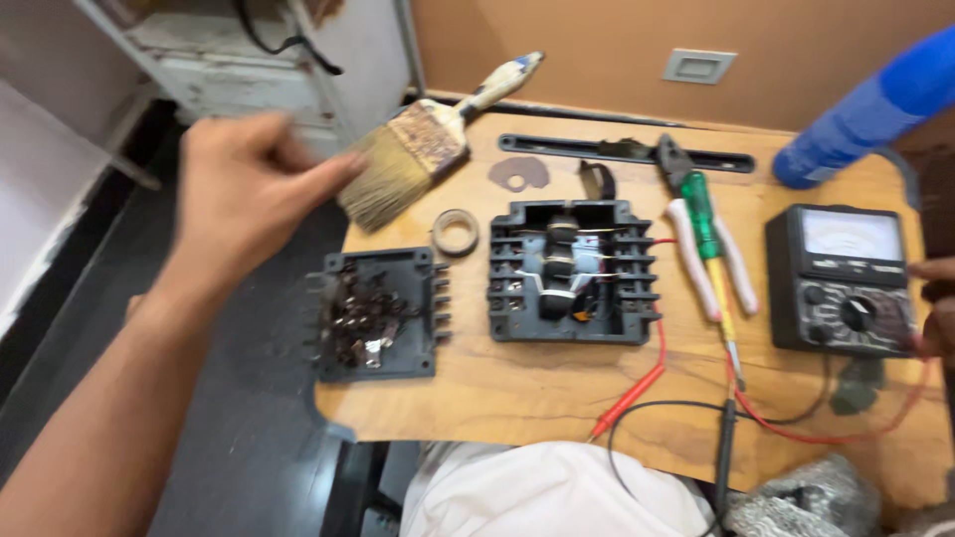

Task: The person cleans small metal components with a cloth, places them into a black electrical contactor housing, and uses a screwdriver to secure internal parts.

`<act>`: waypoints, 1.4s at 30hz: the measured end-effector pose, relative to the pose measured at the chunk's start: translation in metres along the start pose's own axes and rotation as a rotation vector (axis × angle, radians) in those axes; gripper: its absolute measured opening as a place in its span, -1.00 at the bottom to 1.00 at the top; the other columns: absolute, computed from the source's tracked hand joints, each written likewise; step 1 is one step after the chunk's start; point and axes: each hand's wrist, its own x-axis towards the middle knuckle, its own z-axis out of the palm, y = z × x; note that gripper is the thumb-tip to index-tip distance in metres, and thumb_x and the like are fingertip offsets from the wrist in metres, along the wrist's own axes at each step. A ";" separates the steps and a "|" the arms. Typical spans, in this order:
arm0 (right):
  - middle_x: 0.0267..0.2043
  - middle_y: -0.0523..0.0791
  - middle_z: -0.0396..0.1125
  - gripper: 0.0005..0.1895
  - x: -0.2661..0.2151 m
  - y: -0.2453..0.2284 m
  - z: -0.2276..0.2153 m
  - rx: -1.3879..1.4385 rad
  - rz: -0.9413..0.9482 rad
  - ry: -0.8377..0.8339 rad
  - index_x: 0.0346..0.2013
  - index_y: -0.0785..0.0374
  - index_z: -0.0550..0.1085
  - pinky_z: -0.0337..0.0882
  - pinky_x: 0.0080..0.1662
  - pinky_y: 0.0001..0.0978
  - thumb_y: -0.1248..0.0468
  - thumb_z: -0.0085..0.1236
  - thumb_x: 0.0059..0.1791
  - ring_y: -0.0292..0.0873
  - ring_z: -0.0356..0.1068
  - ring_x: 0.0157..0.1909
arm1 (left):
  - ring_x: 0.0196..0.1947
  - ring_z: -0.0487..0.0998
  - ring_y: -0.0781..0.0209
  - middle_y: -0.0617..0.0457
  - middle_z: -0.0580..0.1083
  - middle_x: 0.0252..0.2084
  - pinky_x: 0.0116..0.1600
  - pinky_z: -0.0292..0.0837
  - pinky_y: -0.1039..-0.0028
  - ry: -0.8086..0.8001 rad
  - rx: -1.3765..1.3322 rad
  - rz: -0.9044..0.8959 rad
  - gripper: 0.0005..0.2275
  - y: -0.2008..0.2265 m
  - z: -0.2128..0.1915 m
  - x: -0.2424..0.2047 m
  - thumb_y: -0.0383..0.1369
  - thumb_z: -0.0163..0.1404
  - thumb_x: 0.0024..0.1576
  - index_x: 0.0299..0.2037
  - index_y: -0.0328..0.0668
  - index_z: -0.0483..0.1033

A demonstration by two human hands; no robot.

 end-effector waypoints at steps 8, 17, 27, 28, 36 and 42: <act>-0.10 -0.05 0.37 -0.76 -0.083 0.009 -0.020 0.014 0.186 0.063 -0.08 0.24 0.39 0.49 -0.11 -0.30 0.47 -0.01 -0.03 -0.13 0.47 -0.14 | -0.30 0.59 0.16 -0.10 0.59 -0.27 -0.18 0.46 0.35 -0.230 0.210 -0.440 -0.63 -0.055 0.012 -0.063 -0.12 0.18 0.18 -0.08 -0.34 0.59; -0.20 -0.22 0.41 -0.73 -0.123 0.005 -0.019 -0.147 0.017 -0.362 -0.17 0.04 0.55 0.48 -0.18 -0.40 0.38 0.19 -0.14 -0.29 0.51 -0.25 | -0.25 0.61 0.04 -0.18 0.62 -0.17 -0.24 0.51 0.25 -0.390 -0.145 -0.742 -0.59 -0.093 0.039 -0.074 -0.16 0.06 0.22 0.11 -0.36 0.55; -0.36 -0.06 0.34 -0.74 -0.066 0.052 -0.049 -0.062 0.325 0.011 -0.39 0.33 0.38 0.28 -0.36 -0.14 0.32 -0.25 0.11 -0.03 0.21 -0.49 | -0.23 0.63 0.07 -0.17 0.59 -0.21 -0.22 0.54 0.31 -0.082 0.283 0.033 -0.77 0.067 0.024 -0.064 -0.37 0.25 0.12 -0.15 -0.41 0.61; -0.40 -0.01 0.30 -0.71 -0.064 0.047 -0.041 -0.175 0.319 0.012 -0.38 0.36 0.39 0.31 -0.33 -0.12 0.28 -0.20 0.13 -0.03 0.23 -0.48 | -0.23 0.63 0.07 -0.17 0.59 -0.21 -0.22 0.54 0.31 -0.081 0.279 0.035 -0.77 0.078 0.029 -0.060 -0.37 0.25 0.12 -0.15 -0.41 0.61; -0.33 0.06 0.20 -0.28 -0.045 0.040 -0.018 -0.310 0.064 0.065 -0.32 0.36 0.25 0.40 -0.33 -0.22 -0.13 0.48 -0.24 -0.02 0.29 -0.38 | -0.45 0.61 0.10 -0.05 0.59 -0.38 -0.36 0.49 0.34 -0.206 -0.059 0.321 -0.82 0.106 0.059 -0.048 -0.32 0.26 0.03 -0.34 -0.30 0.61; -0.23 0.11 0.48 -0.61 -0.043 0.083 -0.050 0.207 0.500 0.083 -0.28 0.32 0.20 0.50 -0.17 -0.30 0.26 0.30 -0.06 -0.12 0.49 -0.19 | -0.49 0.60 0.13 -0.01 0.57 -0.43 -0.39 0.47 0.36 -0.269 -0.163 0.283 -0.84 0.107 0.065 -0.056 -0.33 0.25 0.03 -0.38 -0.28 0.60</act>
